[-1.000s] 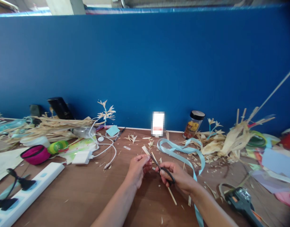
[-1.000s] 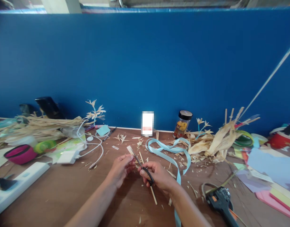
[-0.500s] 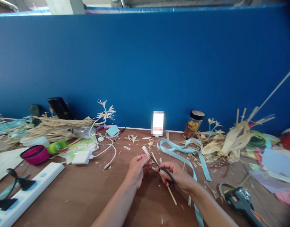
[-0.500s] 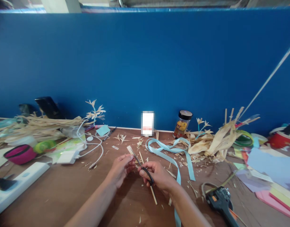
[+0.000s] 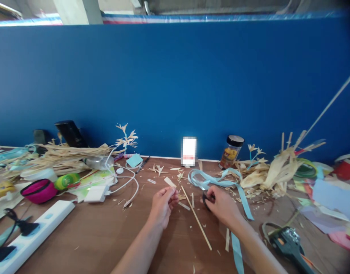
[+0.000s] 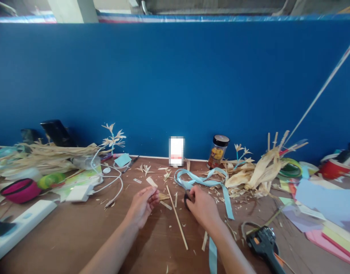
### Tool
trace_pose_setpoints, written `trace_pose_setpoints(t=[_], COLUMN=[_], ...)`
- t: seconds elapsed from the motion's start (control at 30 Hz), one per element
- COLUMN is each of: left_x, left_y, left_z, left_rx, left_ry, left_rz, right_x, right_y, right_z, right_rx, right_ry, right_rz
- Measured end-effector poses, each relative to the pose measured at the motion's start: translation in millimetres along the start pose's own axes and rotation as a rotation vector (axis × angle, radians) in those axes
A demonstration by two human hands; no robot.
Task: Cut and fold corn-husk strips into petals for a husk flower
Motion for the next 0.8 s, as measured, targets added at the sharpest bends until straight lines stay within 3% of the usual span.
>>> trace_pose_setpoints(t=[0.17,0.4,0.6,0.8], left_x=[-5.5,-9.6,-10.5,-9.8], left_y=[5.0,14.5,13.7,16.1], left_z=[-8.0,-13.9,-14.6,-13.5], left_rx=[0.052,0.166,0.231,0.222], left_ry=[0.059,0.071,0.068,0.07], left_rz=[0.005,0.0,-0.046,-0.032], right_x=[-7.2,-13.0,-12.3,-11.9], right_y=[8.5,16.8,18.0,23.4], right_z=[0.2,-8.1,8.0,15.0], right_rx=[-0.212,-0.198,-0.354,-0.382], right_ry=[0.008,0.143,-0.059,-0.103], right_rz=[0.11,0.251,0.163,0.159])
Point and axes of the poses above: each hand's wrist, its own x-axis towards the middle knuckle, its own z-axis out of the back of the hand, y = z × x, the point moved 9 cm from there along x, towards the middle knuckle, and after that the axes turned 7 degrees about -y, right-handed, at the moved point
